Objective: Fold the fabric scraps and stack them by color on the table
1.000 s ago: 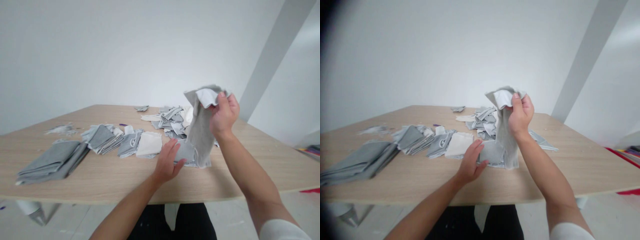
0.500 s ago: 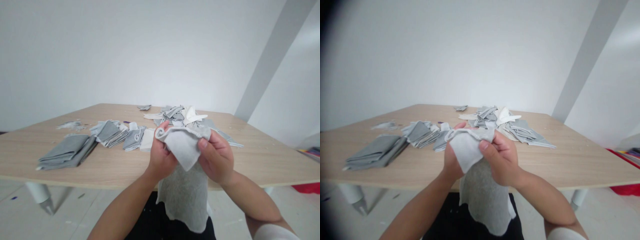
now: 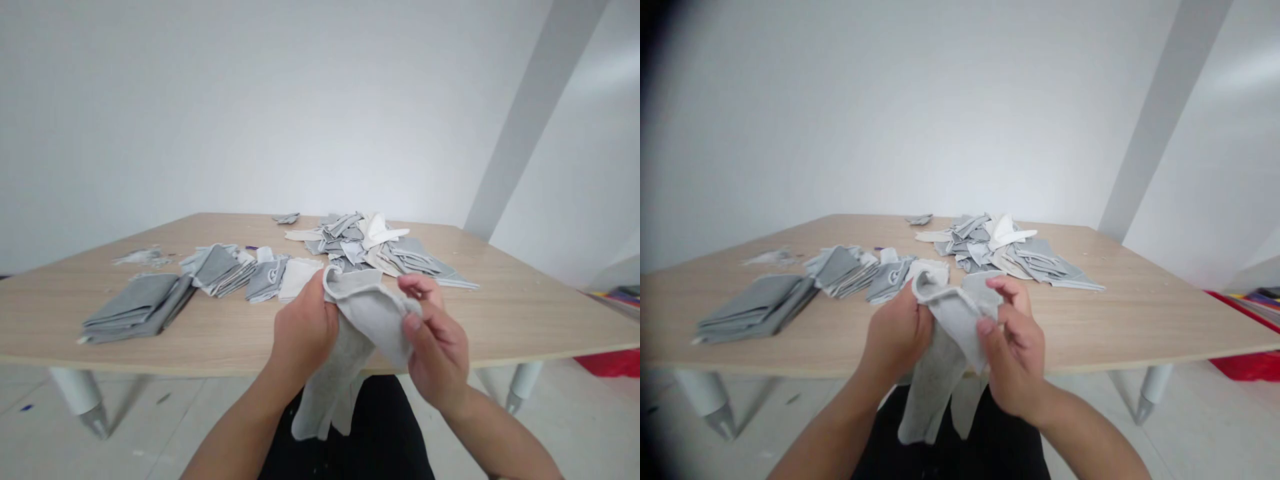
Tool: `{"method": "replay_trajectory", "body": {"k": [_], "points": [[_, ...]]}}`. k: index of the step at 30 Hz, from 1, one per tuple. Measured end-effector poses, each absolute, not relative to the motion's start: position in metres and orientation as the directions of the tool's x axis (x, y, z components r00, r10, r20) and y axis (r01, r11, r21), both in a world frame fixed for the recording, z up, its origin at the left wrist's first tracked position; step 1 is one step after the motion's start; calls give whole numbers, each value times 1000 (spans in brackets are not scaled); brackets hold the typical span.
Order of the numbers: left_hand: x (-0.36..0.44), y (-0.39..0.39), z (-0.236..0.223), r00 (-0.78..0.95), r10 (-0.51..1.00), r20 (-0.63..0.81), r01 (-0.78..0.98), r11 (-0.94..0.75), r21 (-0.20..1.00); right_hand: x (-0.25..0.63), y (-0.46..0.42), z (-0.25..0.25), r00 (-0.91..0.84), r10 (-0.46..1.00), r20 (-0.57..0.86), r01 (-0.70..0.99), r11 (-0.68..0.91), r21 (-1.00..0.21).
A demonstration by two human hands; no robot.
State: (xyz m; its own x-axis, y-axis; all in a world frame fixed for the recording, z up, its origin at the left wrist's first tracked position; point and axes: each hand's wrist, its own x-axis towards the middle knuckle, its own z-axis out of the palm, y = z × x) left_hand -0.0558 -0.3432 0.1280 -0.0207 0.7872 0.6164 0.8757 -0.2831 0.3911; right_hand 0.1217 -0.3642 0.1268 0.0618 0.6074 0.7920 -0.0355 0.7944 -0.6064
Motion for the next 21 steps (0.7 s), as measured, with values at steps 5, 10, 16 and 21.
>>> {"method": "replay_trajectory", "body": {"k": [5, 10, 16, 21], "points": [[-58, -343, 127, -110, 858, 502, 817, -210, 537, 120, -377, 95, -429, 593, 681, -336, 595, -730], [-57, -350, 129, 59, 819, 570, 527, -511, 679, 116, -354, 91, -94, 708, 700, -182, 679, -712], [-50, -350, 124, 235, 825, 515, 416, -564, 713, 115, -341, 102, -394, 698, 598, -68, 627, -776], [-59, -343, 123, 36, 835, 550, 416, -513, 751, 126, -333, 96, -105, 876, 470, 28, 475, -879]]}}
